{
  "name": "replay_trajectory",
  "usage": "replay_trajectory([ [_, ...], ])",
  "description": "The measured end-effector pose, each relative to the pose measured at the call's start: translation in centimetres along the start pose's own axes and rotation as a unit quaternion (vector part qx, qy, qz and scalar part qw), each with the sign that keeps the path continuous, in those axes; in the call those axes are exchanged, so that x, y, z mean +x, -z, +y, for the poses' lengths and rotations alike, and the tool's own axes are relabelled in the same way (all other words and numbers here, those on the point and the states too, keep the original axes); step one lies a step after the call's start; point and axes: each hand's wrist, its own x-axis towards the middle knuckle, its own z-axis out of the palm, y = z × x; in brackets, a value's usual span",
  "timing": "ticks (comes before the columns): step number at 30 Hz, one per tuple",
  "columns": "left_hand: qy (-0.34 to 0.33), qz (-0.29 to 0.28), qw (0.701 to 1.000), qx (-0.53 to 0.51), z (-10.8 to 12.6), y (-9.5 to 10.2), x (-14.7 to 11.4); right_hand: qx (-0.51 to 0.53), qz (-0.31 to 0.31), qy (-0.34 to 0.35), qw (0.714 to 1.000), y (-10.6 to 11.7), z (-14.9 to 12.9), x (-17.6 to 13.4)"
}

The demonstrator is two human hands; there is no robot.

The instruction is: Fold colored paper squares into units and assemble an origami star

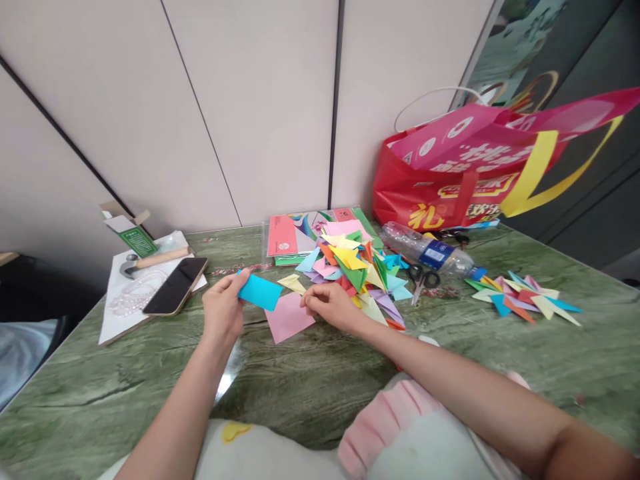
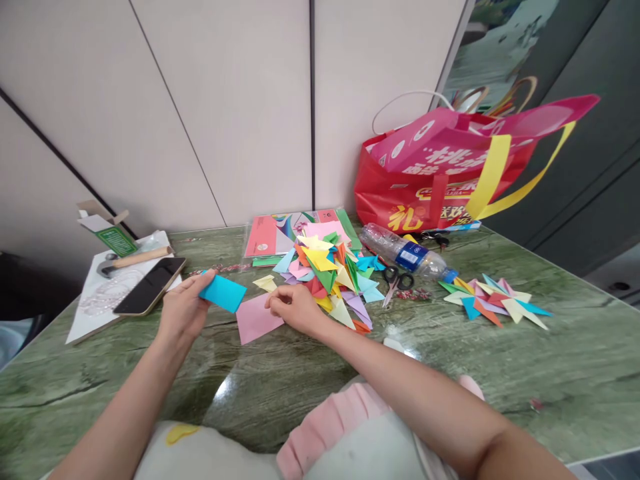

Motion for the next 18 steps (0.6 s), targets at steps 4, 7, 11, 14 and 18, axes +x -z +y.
replay_trajectory([
  [4,0.015,-0.015,0.998,0.058,-0.6,-0.3,-0.6,0.007,0.018,0.026,0.999,0.0,0.4,0.1],
  [7,0.028,-0.039,0.996,0.079,-1.0,-0.7,-1.4,-0.005,0.024,0.076,0.997,0.1,0.3,-0.1],
  [11,0.049,-0.057,0.993,0.092,-1.1,-0.9,-1.7,-0.012,-0.023,0.126,0.992,0.0,0.0,-0.6],
  [14,0.065,-0.072,0.990,0.100,-1.0,-0.9,-1.9,-0.023,-0.051,0.142,0.988,-0.1,0.0,-0.7],
  [18,0.081,-0.109,0.985,0.110,-1.0,-1.1,-2.3,-0.032,-0.052,0.137,0.989,-0.1,0.1,-0.7],
])
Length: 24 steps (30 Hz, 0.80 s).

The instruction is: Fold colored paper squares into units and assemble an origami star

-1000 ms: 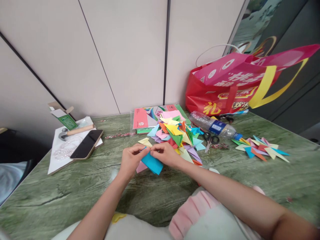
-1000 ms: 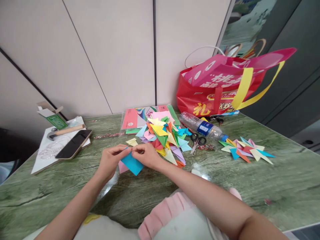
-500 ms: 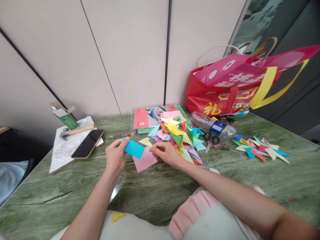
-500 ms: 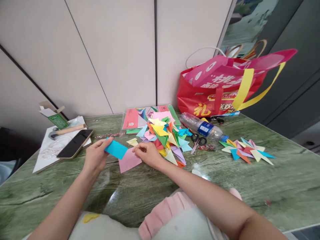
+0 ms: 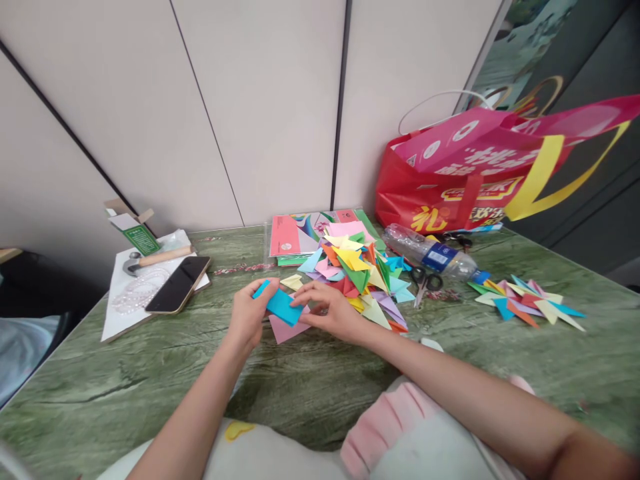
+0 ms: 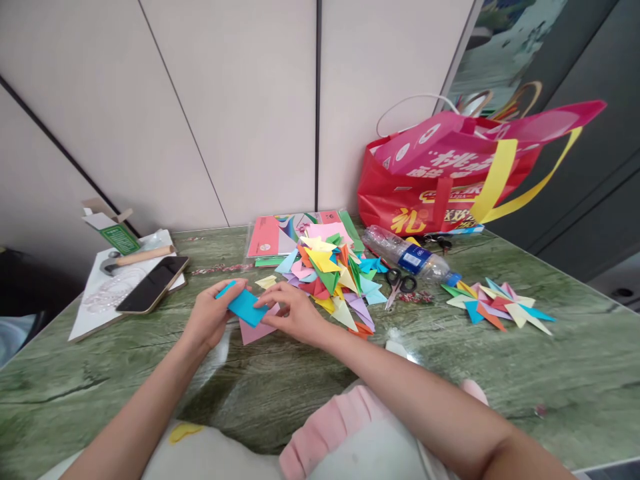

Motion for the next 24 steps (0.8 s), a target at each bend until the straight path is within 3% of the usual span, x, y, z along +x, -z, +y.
replay_trajectory([
  [6,-0.007,-0.065,0.998,-0.013,0.1,-0.2,-0.2,0.008,0.046,-0.025,0.999,0.1,0.1,0.3],
  [11,0.001,-0.115,0.992,-0.056,0.2,-0.1,-0.3,0.118,0.097,-0.088,0.984,0.3,0.6,0.9],
  [16,0.004,-0.128,0.991,-0.041,0.3,-0.3,-0.5,0.188,0.147,-0.148,0.960,0.5,0.2,1.2],
  [24,-0.017,-0.129,0.990,-0.061,0.1,-0.4,-0.5,0.260,0.162,-0.166,0.937,0.6,0.3,1.4],
])
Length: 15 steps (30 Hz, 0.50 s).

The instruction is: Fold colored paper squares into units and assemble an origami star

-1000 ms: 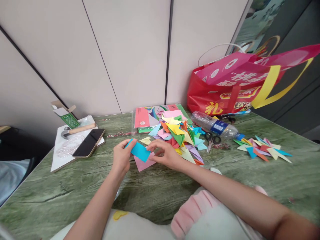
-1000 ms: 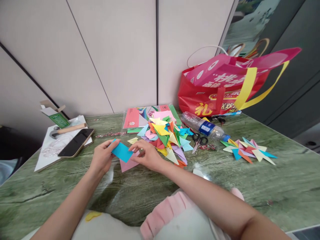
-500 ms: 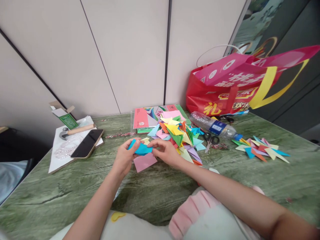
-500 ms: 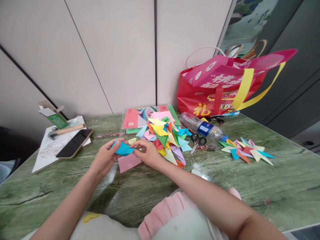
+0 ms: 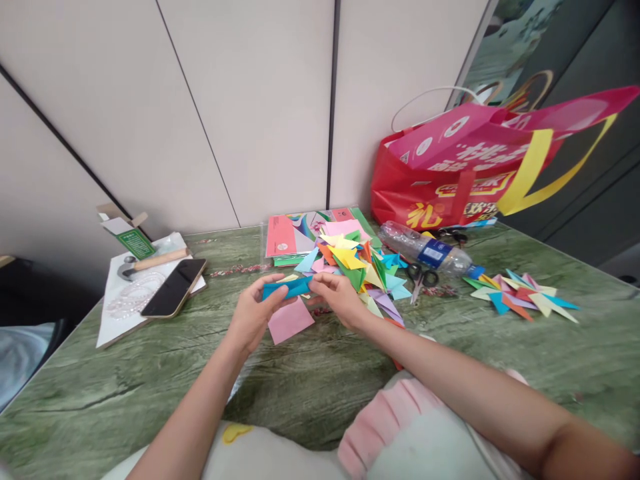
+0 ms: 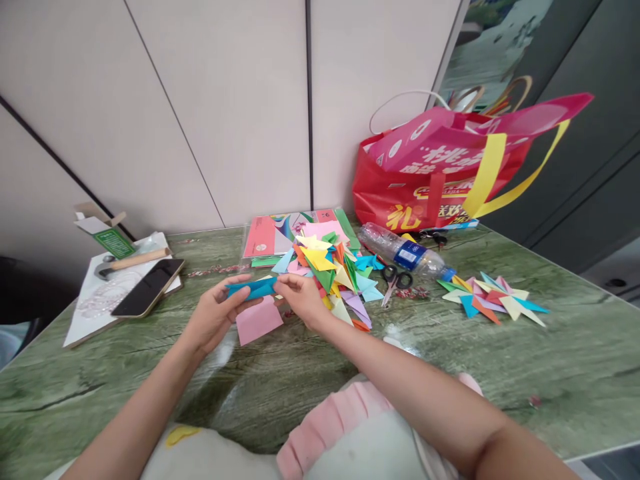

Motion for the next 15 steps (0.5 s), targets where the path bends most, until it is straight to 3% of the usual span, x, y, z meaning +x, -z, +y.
replay_trajectory([
  [4,0.015,0.008,1.000,-0.009,-0.07,0.13,0.17,0.007,0.001,0.008,1.000,0.11,0.41,0.12],
  [8,0.043,0.021,0.999,0.004,-0.09,0.27,0.27,-0.041,-0.016,0.079,0.996,0.28,0.51,0.13],
  [15,0.055,0.067,0.995,0.041,-0.27,0.63,0.44,-0.209,-0.077,0.211,0.952,0.52,0.14,-0.49],
])
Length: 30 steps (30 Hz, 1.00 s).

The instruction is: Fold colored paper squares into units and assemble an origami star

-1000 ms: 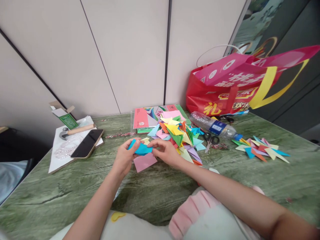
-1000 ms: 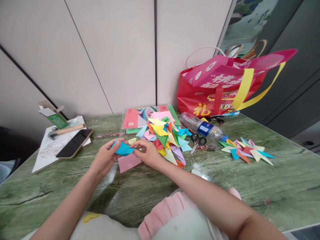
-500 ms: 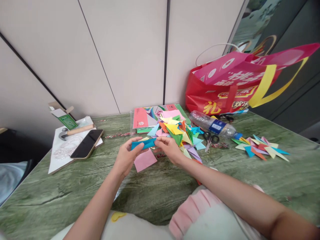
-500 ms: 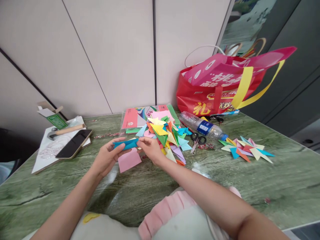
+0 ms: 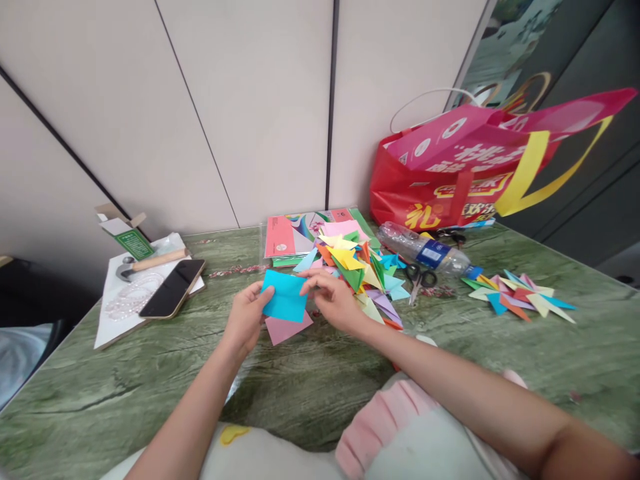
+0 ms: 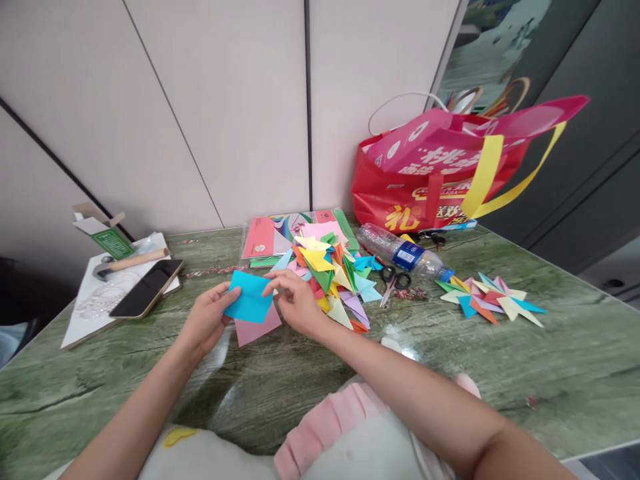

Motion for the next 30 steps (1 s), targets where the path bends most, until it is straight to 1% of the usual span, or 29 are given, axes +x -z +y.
replay_trajectory([
  [3,-0.002,0.004,1.000,0.011,0.04,0.14,0.06,-0.050,-0.053,0.018,0.997,-0.13,-0.01,-0.30],
  [5,-0.004,0.001,1.000,0.023,0.06,0.21,0.08,-0.069,-0.065,0.026,0.995,-0.25,0.03,-0.43],
  [10,-0.037,0.004,0.998,0.048,-0.15,0.33,0.22,-0.111,-0.070,0.013,0.991,-0.34,0.11,-0.49],
  [15,-0.058,0.048,0.997,0.034,-0.26,0.52,0.41,-0.137,-0.090,-0.004,0.986,-0.33,0.22,-0.58],
  [19,-0.077,0.061,0.995,0.033,-0.26,0.67,0.42,-0.127,-0.097,0.006,0.987,-0.37,0.31,-0.67],
  [22,-0.077,0.051,0.995,0.037,-0.35,0.74,0.37,-0.114,-0.102,0.015,0.988,-0.37,0.10,-0.63],
  [26,-0.084,0.038,0.994,0.052,-0.47,0.73,0.33,-0.129,-0.102,0.033,0.986,-0.31,-0.21,-0.52],
  [30,-0.097,0.063,0.989,0.093,-0.31,0.58,0.33,-0.135,-0.104,0.041,0.985,-0.32,-0.18,-0.50],
])
